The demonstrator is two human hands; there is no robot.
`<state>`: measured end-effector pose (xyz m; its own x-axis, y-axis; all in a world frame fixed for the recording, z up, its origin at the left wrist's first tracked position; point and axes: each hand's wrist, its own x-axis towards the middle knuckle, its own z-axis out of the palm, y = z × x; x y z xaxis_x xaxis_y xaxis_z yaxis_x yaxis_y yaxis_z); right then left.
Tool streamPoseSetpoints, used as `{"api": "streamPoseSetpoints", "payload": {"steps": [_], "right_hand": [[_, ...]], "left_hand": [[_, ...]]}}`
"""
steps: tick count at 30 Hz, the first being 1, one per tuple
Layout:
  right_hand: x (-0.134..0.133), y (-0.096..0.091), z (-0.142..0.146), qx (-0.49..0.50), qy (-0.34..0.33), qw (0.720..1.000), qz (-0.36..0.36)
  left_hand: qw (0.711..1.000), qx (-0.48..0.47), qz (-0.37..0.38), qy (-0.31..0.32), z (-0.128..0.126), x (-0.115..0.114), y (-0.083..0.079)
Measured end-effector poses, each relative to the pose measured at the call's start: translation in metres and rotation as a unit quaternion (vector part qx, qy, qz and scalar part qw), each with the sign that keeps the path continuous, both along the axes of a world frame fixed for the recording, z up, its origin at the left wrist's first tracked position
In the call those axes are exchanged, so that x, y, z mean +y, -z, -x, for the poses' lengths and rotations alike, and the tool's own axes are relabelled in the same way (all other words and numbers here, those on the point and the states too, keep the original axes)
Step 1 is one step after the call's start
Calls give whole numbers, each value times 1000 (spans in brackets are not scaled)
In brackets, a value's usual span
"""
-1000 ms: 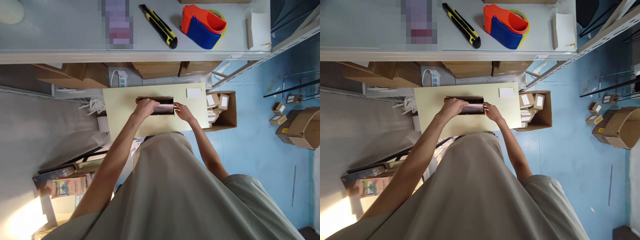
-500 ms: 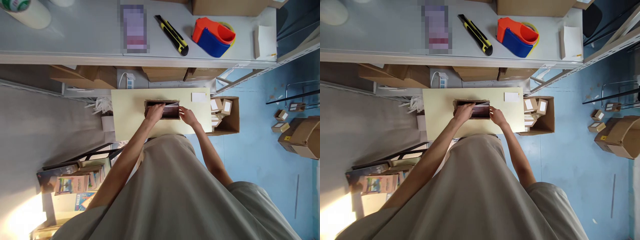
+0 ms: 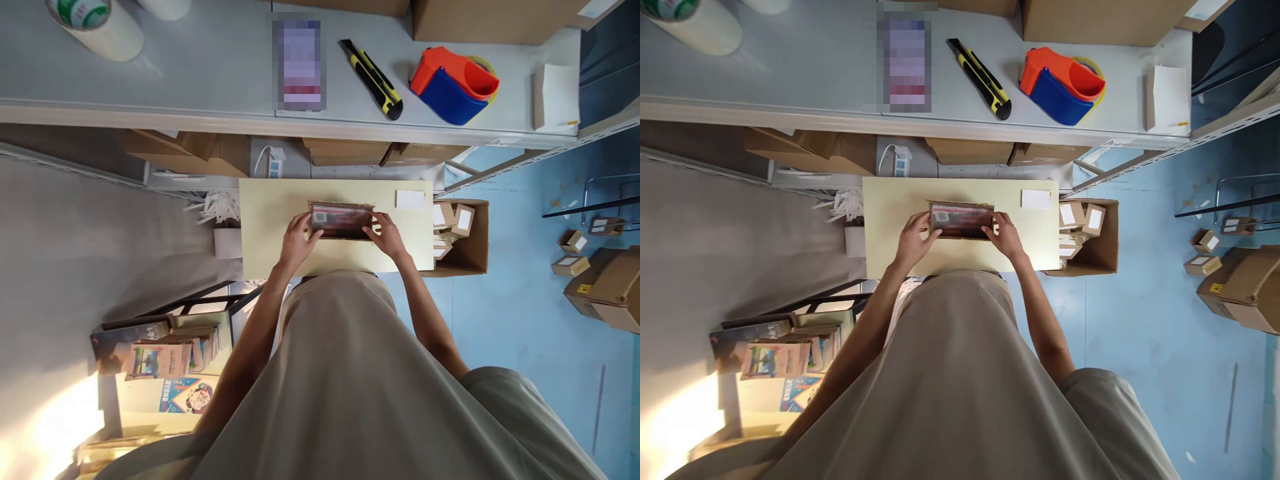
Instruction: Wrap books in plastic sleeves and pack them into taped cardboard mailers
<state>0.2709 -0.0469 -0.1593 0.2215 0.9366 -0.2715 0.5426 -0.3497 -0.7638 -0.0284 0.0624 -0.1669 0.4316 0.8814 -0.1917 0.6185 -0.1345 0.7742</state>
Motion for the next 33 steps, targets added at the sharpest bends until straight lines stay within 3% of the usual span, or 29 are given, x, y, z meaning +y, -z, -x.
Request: {"api": "streamPoseSetpoints", "payload": {"steps": [4,6,12,17,22,26,33], "right_hand": [[9,2,1,-34,26,999,-14],[9,2,0,-51,8,999,-16],[-3,3,-1,-90,-39,995,-12],[-11,18,1,-95,-6,995,7],[-15,45,9,27,91,996,-3],[-16,62,17,124,204,971,-21],[-14,73,15,200,239,950,-11]], "left_hand": [[997,14,-26,69,-9,-7,10],[997,23,-25,74,-12,-9,17],[997,15,-42,-57,-18,-10,28],[995,-4,-87,-54,-13,-5,35],[995,-15,-74,-63,-7,2,50],[992,-43,-71,-90,-9,5,58],[988,-59,-52,-135,-10,10,56]]}}
